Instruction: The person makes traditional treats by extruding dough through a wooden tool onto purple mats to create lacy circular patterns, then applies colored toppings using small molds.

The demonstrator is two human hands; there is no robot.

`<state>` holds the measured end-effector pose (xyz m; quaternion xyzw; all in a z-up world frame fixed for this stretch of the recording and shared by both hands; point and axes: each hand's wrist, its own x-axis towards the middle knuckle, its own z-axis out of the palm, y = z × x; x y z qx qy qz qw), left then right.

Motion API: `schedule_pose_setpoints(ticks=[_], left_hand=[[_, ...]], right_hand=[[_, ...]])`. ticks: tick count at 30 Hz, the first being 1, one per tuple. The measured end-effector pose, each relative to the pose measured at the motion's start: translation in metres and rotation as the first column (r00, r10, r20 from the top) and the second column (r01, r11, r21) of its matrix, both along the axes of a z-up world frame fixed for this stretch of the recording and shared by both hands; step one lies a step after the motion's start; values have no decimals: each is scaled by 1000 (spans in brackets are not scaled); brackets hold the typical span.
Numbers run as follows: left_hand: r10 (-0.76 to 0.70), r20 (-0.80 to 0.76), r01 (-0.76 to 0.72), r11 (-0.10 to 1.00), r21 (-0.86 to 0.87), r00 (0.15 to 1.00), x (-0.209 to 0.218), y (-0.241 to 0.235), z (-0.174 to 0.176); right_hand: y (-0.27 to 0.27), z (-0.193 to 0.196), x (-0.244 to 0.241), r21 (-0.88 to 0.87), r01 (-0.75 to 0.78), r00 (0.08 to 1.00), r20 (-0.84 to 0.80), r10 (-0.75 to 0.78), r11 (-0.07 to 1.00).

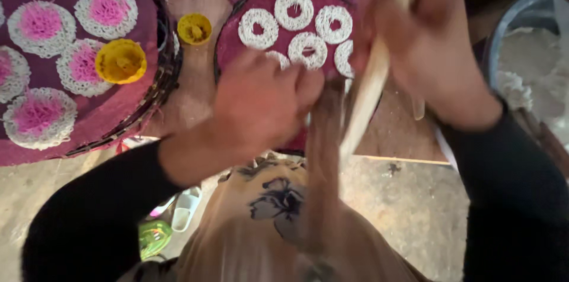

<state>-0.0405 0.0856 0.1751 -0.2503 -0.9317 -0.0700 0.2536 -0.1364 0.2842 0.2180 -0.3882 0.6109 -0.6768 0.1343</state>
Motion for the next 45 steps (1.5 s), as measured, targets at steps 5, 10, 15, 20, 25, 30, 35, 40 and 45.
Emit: schedule_pose_setpoints(ticks=[5,10,15,20,25,30,35,40,45], left_hand=[[43,686,-18,999,-44,726,10,-3,4],[26,849,-70,997,12,528,15,-28,-18],[-398,232,200,787,584,887,23,-32,-59],[-775,-189,84,-174,981,603,25,32,-87],[-404,-592,641,-16,767,698,19,47,-59],[-426,-609,736,494,464,669,13,-16,-18],[-235,-532,537,655,531,813,19,-14,-36],[-321,-501,550,722,420,804,2,-13,-49],[-318,-266,388,425,818,910,-2,-6,-54]], right_hand=[[53,1,41,137,30,985,-174,-6,990],[112,-7,54,203,343,907,-328,-266,917],[168,-37,-14,33,666,725,-267,-635,746],[149,-109,-55,-245,855,490,98,-866,456],[75,-177,-19,-363,699,697,541,-471,616],[137,-127,36,426,831,545,-751,-372,358],[253,-75,65,-121,885,60,-928,369,-449],[315,-95,66,330,786,364,-930,-40,-523],[382,-65,102,740,665,452,-509,-733,-104]])
